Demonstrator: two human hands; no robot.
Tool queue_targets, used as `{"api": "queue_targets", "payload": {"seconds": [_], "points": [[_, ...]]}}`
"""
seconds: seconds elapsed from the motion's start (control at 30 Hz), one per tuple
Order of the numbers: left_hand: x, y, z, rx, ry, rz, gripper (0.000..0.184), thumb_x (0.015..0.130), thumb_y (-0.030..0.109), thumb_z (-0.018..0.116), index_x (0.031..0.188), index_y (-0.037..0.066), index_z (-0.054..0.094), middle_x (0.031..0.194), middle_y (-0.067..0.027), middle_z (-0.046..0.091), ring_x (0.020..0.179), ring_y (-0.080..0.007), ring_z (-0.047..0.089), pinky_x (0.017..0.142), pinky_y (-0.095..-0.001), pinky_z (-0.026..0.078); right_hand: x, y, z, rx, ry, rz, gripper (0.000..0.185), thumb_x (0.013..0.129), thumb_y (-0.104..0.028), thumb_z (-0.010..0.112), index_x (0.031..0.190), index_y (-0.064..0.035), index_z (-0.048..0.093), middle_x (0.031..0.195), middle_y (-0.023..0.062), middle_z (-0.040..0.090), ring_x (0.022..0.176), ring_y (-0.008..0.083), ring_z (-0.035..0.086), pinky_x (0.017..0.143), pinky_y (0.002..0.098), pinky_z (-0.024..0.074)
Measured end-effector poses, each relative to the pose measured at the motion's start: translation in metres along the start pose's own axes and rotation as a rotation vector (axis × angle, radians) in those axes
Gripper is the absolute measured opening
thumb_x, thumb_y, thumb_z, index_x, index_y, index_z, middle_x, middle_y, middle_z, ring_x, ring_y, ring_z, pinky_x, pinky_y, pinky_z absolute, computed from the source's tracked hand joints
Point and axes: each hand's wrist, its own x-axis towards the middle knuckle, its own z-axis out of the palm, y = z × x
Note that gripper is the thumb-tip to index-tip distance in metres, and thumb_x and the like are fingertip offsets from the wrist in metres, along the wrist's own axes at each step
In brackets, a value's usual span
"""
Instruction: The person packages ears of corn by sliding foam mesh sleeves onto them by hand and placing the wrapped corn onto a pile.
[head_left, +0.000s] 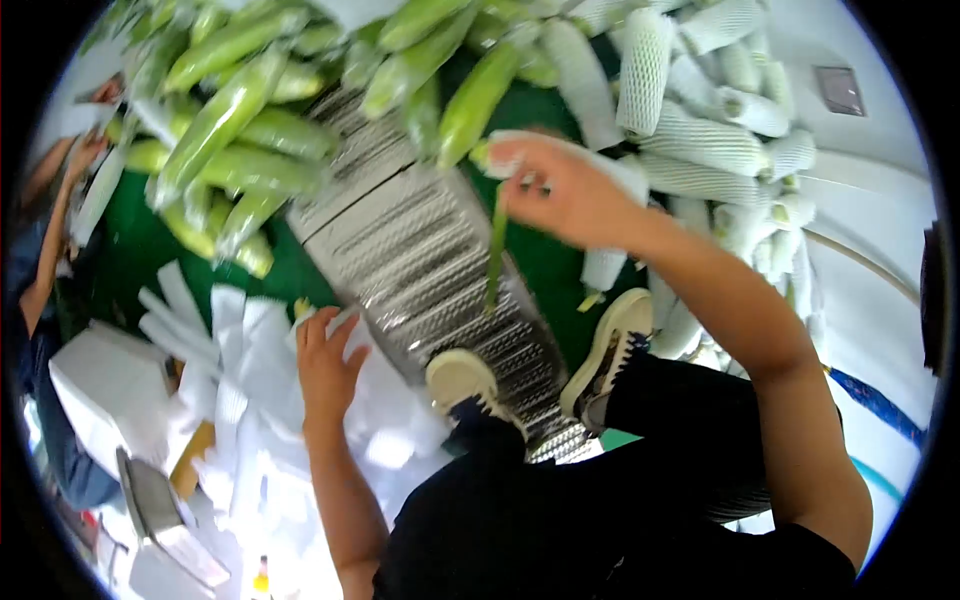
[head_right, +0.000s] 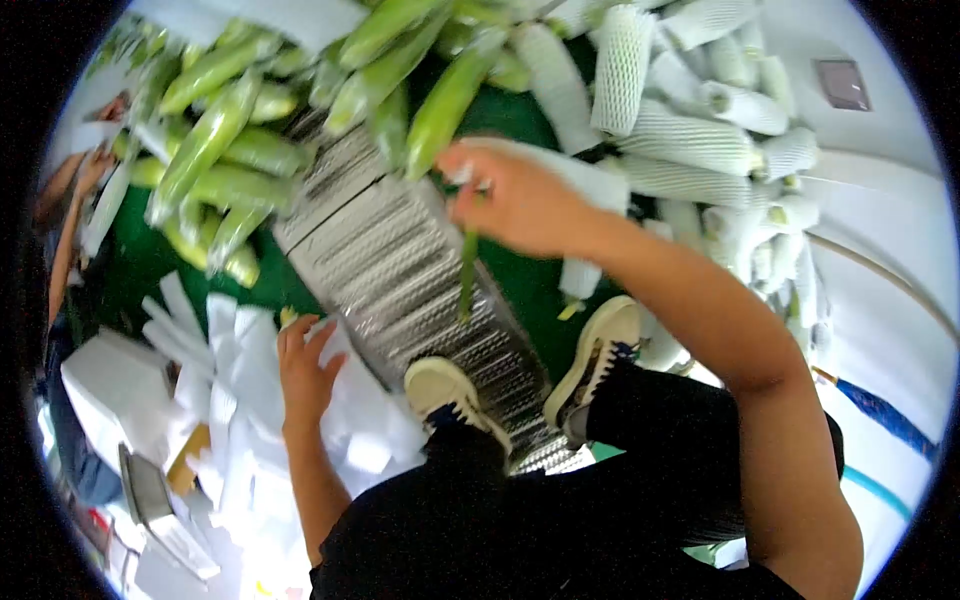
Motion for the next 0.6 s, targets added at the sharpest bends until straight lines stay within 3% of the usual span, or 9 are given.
{"api": "queue_targets", "payload": {"seconds": [0.07,0.1,0.2,0.33,0.47,0.5,0.53,0.57,0.6], "points": [[-0.006,-0.009,0.007,-0.156,-0.107,-0.254,0.057,0.067,0.012,0.083,0.120,0.009,0.063,0.107,-0.0098,0.058,0.099,-0.0303,0.056,0.086,-0.0400,0.048,-0.014,-0.017,0.057,0.207,-0.536,0.229,0.054,0.087,-0.020,0.067,0.136,-0.0048,0.048,0.118,0.0117,0.062,0.093,0.0203,0.065,0.081,0.0334,0.0535],[-0.007,-0.011,0.010,-0.256,-0.150,-0.366,0.050,0.069,0.015,0.082,0.115,0.008,0.063,0.100,-0.0095,0.058,0.093,-0.0310,0.058,0.081,-0.0396,0.050,-0.021,-0.015,0.087,0.194,-0.589,0.116,0.054,0.087,-0.021,0.067,0.136,-0.0045,0.048,0.122,0.0132,0.061,0.097,0.0224,0.066,0.083,0.0355,0.0535],[-0.012,-0.007,0.007,-0.147,-0.063,-0.206,0.044,0.071,0.019,0.082,0.109,0.007,0.063,0.099,-0.0088,0.059,0.092,-0.0313,0.059,0.078,-0.0404,0.050,-0.031,-0.026,0.149,0.341,-0.579,0.201,0.052,0.088,-0.021,0.067,0.133,-0.0036,0.049,0.120,0.0169,0.061,0.093,0.0255,0.066,0.083,0.0363,0.0532],[-0.014,0.001,-0.002,-0.097,-0.359,-0.124,0.030,0.071,0.017,0.080,0.094,0.006,0.064,0.095,-0.0097,0.062,0.086,-0.0316,0.062,0.071,-0.0404,0.050,-0.039,-0.027,0.200,0.506,-0.582,0.172,0.059,0.087,-0.016,0.070,0.139,-0.0056,0.045,0.120,0.0165,0.057,0.091,0.0221,0.065,0.081,0.0338,0.0530],[-0.016,0.008,-0.010,-0.713,-0.037,-0.125,0.017,0.076,0.001,0.074,0.087,0.003,0.061,0.094,-0.0092,0.061,0.085,-0.0244,0.063,0.076,-0.0348,0.052,-0.031,-0.043,0.177,0.875,-0.676,0.218,0.071,0.083,-0.010,0.073,0.146,-0.0088,0.039,0.116,0.0136,0.053,0.089,0.0146,0.062,0.077,0.0286,0.0512],[-0.013,0.016,-0.009,-1.083,0.084,-0.201,0.016,0.080,-0.004,0.070,0.088,0.002,0.058,0.102,-0.0106,0.058,0.096,-0.0232,0.059,0.085,-0.0361,0.049,-0.029,-0.052,0.163,1.020,-0.668,0.259,0.067,0.082,-0.015,0.075,0.141,-0.0076,0.044,0.112,0.0120,0.053,0.089,0.0151,0.061,0.077,0.0296,0.0506],[-0.002,0.023,-0.007,-1.158,0.240,-0.071,0.016,0.082,-0.002,0.070,0.089,0.002,0.057,0.108,-0.0124,0.056,0.103,-0.0234,0.055,0.089,-0.0345,0.046,-0.025,-0.063,0.147,1.167,-0.657,0.294,0.063,0.082,-0.019,0.076,0.136,-0.0065,0.048,0.109,0.0103,0.053,0.088,0.0157,0.060,0.076,0.0305,0.0500],[0.010,0.029,-0.009,-0.930,0.346,0.007,0.015,0.083,-0.001,0.070,0.089,0.003,0.056,0.108,-0.0123,0.056,0.102,-0.0221,0.054,0.089,-0.0327,0.044,-0.023,-0.067,0.138,1.314,-0.644,0.325,0.059,0.081,-0.024,0.077,0.131,-0.0053,0.052,0.105,0.0087,0.054,0.088,0.0162,0.060,0.075,0.0314,0.0495],[0.022,0.036,-0.010,-0.699,0.447,0.086,0.015,0.084,0.000,0.070,0.089,0.003,0.056,0.107,-0.0121,0.056,0.101,-0.0209,0.053,0.090,-0.0309,0.043,-0.020,-0.066,0.134,1.184,-0.548,0.276,0.054,0.080,-0.023,0.078,0.125,-0.0044,0.055,0.104,0.0087,0.053,0.087,0.0162,0.059,0.074,0.0311,0.0491]]}}
